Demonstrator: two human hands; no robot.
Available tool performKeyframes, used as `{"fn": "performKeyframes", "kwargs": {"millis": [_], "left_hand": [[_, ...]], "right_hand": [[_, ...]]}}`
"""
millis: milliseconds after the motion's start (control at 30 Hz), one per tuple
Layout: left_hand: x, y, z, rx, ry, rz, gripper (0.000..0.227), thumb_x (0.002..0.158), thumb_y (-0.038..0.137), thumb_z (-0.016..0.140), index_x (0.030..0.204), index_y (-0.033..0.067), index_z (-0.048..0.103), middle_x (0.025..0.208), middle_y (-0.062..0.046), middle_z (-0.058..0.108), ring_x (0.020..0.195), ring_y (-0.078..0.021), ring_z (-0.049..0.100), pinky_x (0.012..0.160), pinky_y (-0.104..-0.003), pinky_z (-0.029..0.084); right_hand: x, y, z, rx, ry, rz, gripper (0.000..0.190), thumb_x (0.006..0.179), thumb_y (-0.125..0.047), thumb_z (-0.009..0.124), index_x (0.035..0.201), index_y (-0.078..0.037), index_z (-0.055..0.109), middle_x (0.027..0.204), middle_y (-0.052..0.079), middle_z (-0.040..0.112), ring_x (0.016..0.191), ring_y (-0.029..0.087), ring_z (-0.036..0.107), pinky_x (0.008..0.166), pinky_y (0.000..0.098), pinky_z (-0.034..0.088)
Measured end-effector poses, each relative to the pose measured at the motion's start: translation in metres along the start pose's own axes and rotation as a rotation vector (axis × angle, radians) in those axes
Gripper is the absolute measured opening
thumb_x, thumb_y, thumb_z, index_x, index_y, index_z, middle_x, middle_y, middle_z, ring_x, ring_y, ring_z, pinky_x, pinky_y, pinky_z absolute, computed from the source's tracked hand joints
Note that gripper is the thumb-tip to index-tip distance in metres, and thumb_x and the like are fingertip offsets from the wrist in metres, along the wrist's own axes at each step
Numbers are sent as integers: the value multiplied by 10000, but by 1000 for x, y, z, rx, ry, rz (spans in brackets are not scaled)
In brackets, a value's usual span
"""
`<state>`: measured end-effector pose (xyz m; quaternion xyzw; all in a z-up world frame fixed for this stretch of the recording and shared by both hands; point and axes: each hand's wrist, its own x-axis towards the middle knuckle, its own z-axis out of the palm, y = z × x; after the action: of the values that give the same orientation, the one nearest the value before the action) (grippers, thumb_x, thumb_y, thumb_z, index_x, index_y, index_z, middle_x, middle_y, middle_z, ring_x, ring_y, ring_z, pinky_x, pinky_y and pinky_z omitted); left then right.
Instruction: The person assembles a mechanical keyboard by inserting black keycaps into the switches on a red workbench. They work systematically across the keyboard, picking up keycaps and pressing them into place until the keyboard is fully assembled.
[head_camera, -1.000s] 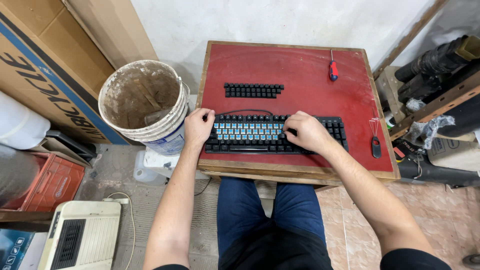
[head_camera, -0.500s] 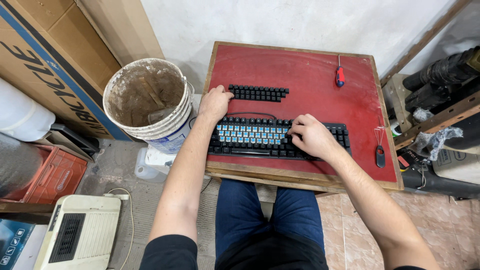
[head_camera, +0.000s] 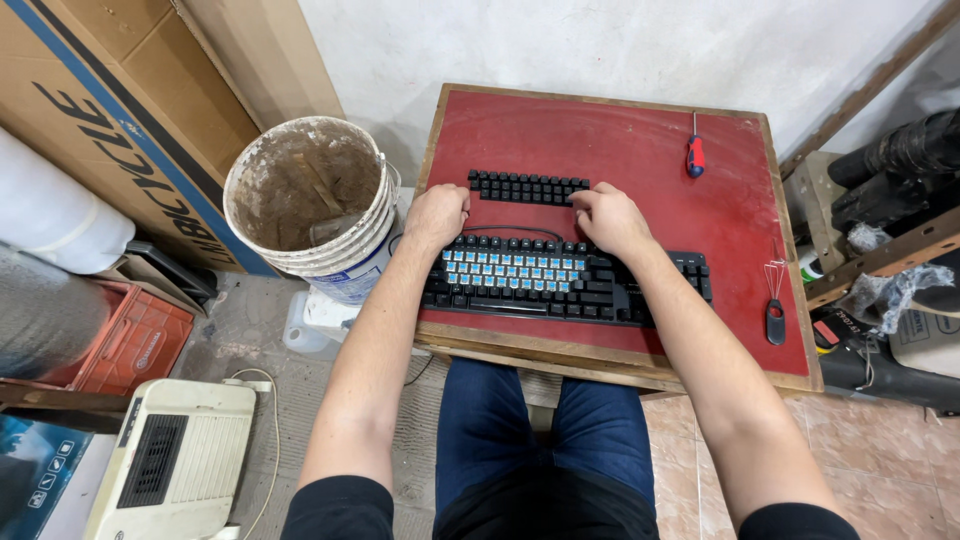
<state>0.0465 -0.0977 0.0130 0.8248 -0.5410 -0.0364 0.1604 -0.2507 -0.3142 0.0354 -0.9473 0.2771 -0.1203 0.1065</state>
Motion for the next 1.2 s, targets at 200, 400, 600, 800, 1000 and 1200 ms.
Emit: {"fn": "performKeyframes", "kwargs": {"millis": [200, 400, 600, 800, 1000, 1200], "left_hand": [[-37, 13, -40, -71, 60, 63, 127, 1003, 197, 813, 1128, 178, 796, 1105, -63, 759, 1195, -320, 765, 1000, -487, 650], [-91, 29, -72, -95, 122, 224, 160, 986, 151, 838, 1142, 156, 800, 1073, -87, 775, 1143, -320, 773, 990, -460, 645], [-134, 32, -74, -95, 177, 271, 183, 946, 186, 875, 1121, 202, 823, 1062, -7, 798, 1108, -210, 776, 942, -362, 642], [-152, 27, -53, -146, 186, 296, 117, 957, 155, 864, 1070, 164, 837, 1093, -48, 837, 1132, -253, 777, 953, -386, 646], [-159, 29, -44, -93, 197, 334, 81, 968, 185, 872, 1045, 205, 853, 1098, 2, 848, 1142, -210, 769, 978, -356, 624], [-161, 16, -31, -30, 215, 334, 61, 978, 204, 871, 1034, 213, 847, 1100, 32, 847, 1157, -177, 760, 988, -344, 611]], "right_hand": [[11, 1, 9, -76, -43, 13, 146, 958, -260, 823, 1081, -193, 861, 1131, 37, 766, 1120, 337, 800, 918, 477, 683], [-1, -10, 2, 21, 26, 41, 131, 922, -266, 840, 1024, -193, 802, 987, 14, 751, 1013, 324, 816, 863, 499, 674], [-59, -48, -45, 282, 157, -245, 136, 901, -84, 844, 1026, -106, 794, 1000, 70, 768, 981, 266, 796, 824, 380, 669], [-112, -72, -64, 325, 97, -312, 142, 887, -38, 833, 1026, -62, 812, 1040, 104, 799, 991, 279, 786, 787, 376, 681], [-120, -70, -63, 295, 88, -304, 125, 899, -58, 846, 1020, -62, 814, 1047, 107, 802, 997, 276, 790, 757, 372, 692], [-122, -71, -58, 193, 48, -323, 89, 901, -85, 838, 986, -85, 813, 1051, 84, 812, 1004, 259, 797, 802, 390, 697]]}}
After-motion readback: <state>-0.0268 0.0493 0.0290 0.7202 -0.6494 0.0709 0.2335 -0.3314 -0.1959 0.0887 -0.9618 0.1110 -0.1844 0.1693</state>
